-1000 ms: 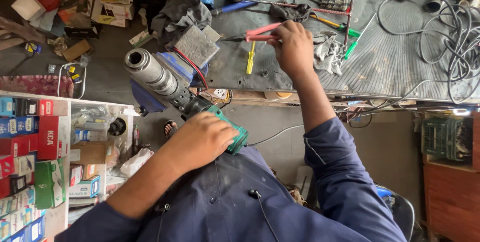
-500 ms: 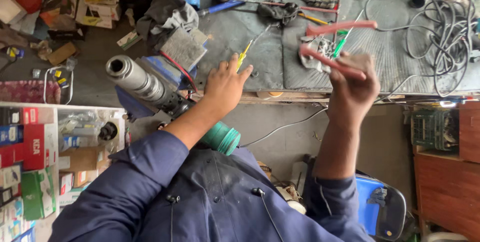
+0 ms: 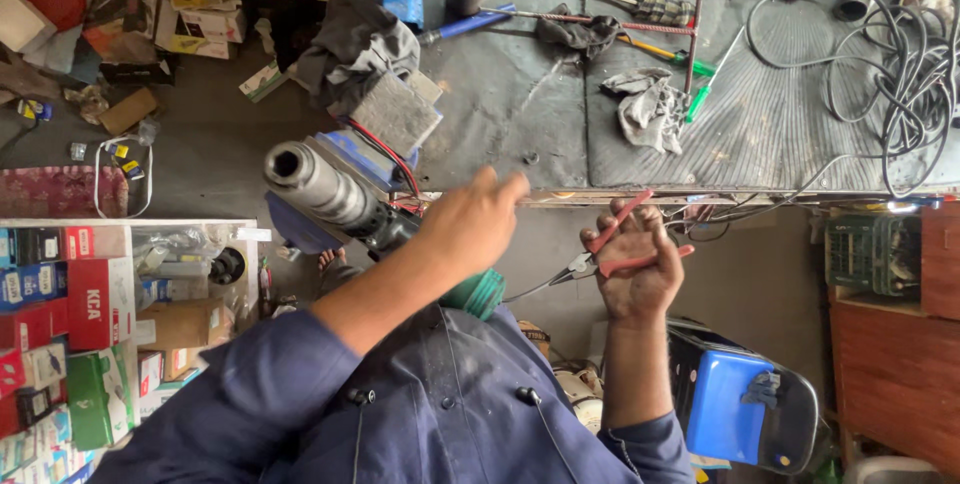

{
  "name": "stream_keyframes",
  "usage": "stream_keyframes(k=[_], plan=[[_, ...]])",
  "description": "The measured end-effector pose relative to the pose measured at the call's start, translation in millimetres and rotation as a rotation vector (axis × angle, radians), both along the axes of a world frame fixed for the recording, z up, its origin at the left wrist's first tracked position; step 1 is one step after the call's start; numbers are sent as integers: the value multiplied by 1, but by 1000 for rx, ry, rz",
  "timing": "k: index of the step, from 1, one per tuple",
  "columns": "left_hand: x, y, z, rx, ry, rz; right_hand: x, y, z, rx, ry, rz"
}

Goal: The person secures a cylindrical motor in a bench vise and uses pliers and a screwdriver to adjust or remove a small internal component. They then wipe the motor with a rag. The task involves precise tool manipulation and repeated adjustments.

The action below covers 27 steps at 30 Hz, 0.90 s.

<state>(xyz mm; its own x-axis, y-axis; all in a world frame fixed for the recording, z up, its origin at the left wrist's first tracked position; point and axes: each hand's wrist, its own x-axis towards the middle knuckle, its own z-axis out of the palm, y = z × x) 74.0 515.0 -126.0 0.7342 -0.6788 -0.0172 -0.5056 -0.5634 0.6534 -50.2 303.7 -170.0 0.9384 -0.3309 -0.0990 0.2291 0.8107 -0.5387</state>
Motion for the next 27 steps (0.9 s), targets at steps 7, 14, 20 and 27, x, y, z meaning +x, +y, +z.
stream_keyframes(k=[7,14,20,27], plan=[[-2,129,72,-661,610,-440,31,29,27,-470,-21,-164],[55,243,86,-845,265,-113,50,109,67,-526,-92,-271],[121,242,71,-548,164,-377,56,175,113,-387,-204,-236],[149,226,53,-613,289,-642,45,226,135,-345,-301,-246]])
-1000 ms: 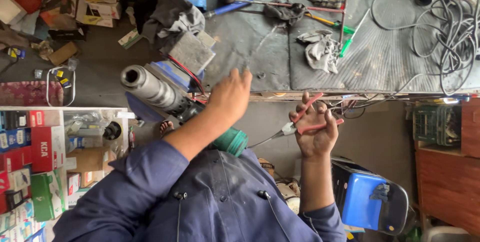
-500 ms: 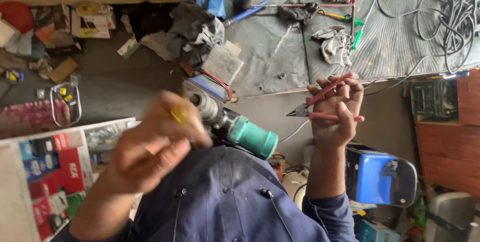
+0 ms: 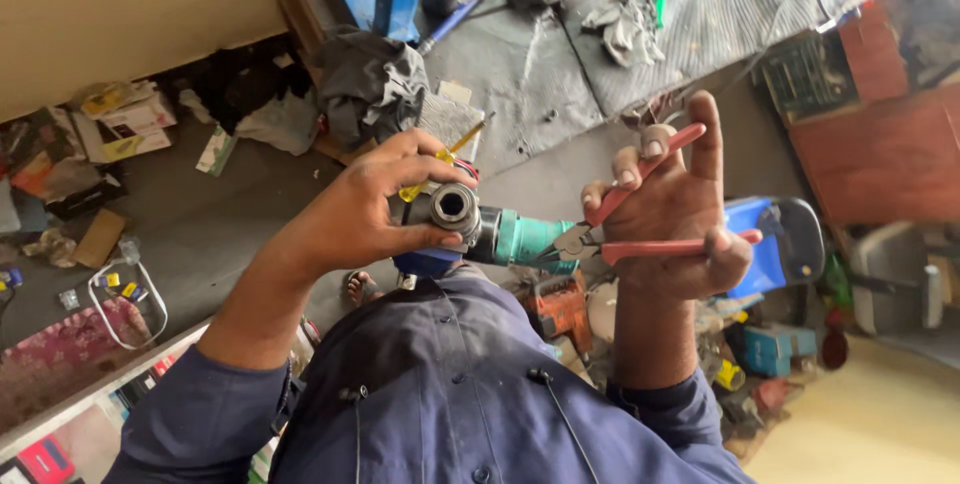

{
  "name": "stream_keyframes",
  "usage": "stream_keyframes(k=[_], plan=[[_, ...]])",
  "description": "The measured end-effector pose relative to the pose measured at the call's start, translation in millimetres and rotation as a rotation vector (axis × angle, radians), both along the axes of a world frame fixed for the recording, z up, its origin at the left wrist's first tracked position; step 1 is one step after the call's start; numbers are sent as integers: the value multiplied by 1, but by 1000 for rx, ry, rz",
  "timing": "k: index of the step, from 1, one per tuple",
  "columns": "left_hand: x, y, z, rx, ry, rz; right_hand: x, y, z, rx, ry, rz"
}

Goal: The person secures a cylindrical motor in a bench vise and uses pliers and a screwdriver to adjust or remove a small internal component. They then wipe the motor with a rag. The task involves precise tool manipulation and repeated adjustments.

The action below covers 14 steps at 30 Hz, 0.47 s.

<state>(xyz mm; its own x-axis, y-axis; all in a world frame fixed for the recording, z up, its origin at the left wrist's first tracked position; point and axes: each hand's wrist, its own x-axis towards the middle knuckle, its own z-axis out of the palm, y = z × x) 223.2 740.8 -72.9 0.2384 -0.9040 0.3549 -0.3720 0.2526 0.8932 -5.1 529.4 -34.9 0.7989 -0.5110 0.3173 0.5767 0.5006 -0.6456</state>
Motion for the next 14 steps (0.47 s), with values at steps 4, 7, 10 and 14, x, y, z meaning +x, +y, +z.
stream_keyframes(k=[4,7,10,14], plan=[[-26,-4,-8,-68,42,258,-5,23,2,-39,37,-70],[-72,-13,-9,-97,18,653,-9,31,1,-34,48,-94],[-74,-13,-6,-38,-70,672,-8,33,-3,-17,24,-128],[-39,4,10,-11,-80,306,-9,26,-3,8,-61,-128]])
